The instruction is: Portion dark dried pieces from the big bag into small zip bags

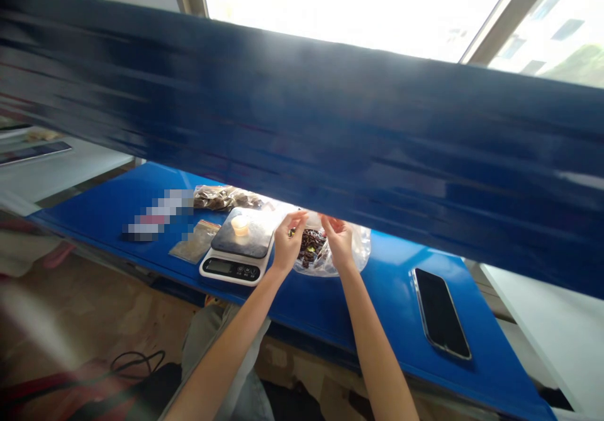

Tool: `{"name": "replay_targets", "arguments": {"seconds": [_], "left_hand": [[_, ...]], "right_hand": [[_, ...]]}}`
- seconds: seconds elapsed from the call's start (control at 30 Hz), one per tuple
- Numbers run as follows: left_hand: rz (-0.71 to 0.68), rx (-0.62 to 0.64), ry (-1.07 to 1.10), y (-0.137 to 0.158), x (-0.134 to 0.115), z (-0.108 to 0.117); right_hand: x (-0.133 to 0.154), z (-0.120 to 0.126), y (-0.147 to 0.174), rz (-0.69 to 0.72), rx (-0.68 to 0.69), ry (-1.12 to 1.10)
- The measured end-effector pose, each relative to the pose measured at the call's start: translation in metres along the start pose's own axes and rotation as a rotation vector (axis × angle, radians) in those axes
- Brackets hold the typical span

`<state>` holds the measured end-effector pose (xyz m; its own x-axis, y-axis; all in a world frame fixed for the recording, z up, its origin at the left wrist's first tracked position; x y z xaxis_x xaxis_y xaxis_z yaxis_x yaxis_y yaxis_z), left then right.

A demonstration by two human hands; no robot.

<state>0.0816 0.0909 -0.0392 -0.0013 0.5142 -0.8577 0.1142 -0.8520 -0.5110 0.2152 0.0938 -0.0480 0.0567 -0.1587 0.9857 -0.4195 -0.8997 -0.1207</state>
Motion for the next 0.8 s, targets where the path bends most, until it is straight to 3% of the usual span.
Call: {"name": "replay_targets", "arguments": {"seconds": [0.17, 0.33, 0.47, 0.6, 0.8], "left_hand": [[-0.081, 0.074, -0.033, 0.004, -0.003, -0.002], [-0.123, 0.071, -0.092, 0.009, -0.001, -0.005], [-0.238, 0.106, -0.101, 0.017, -0.007, -0.004], [-0.431, 0.197, -0.185, 0.036, -0.030, 0.005], [-0.584, 0.299, -0.351, 0.077, -0.076, 0.026]], "right_hand": [[0.000, -0.005, 0.004, -0.052, 0.114, 0.016], [0.002, -0.002, 0.005, -0.074, 0.136, 0.001], [0.006, -0.003, 0.007, -0.089, 0.159, -0.009], [0.012, -0.003, 0.010, -0.085, 0.175, -0.024], [0.025, -0.004, 0.016, -0.127, 0.288, -0.041]]}}
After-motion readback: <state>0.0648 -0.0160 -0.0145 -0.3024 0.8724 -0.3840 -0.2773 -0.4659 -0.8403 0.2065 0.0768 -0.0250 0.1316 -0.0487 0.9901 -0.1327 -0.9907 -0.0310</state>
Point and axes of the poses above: each hand's wrist, its own y-axis away from the middle knuckle, its own z-axis out of the back of the hand, x = y × z, the point moved 3 cm from there along -y, towards the middle knuckle, and after that the axes turned 5 degrees about -z, right-handed, at the moved point
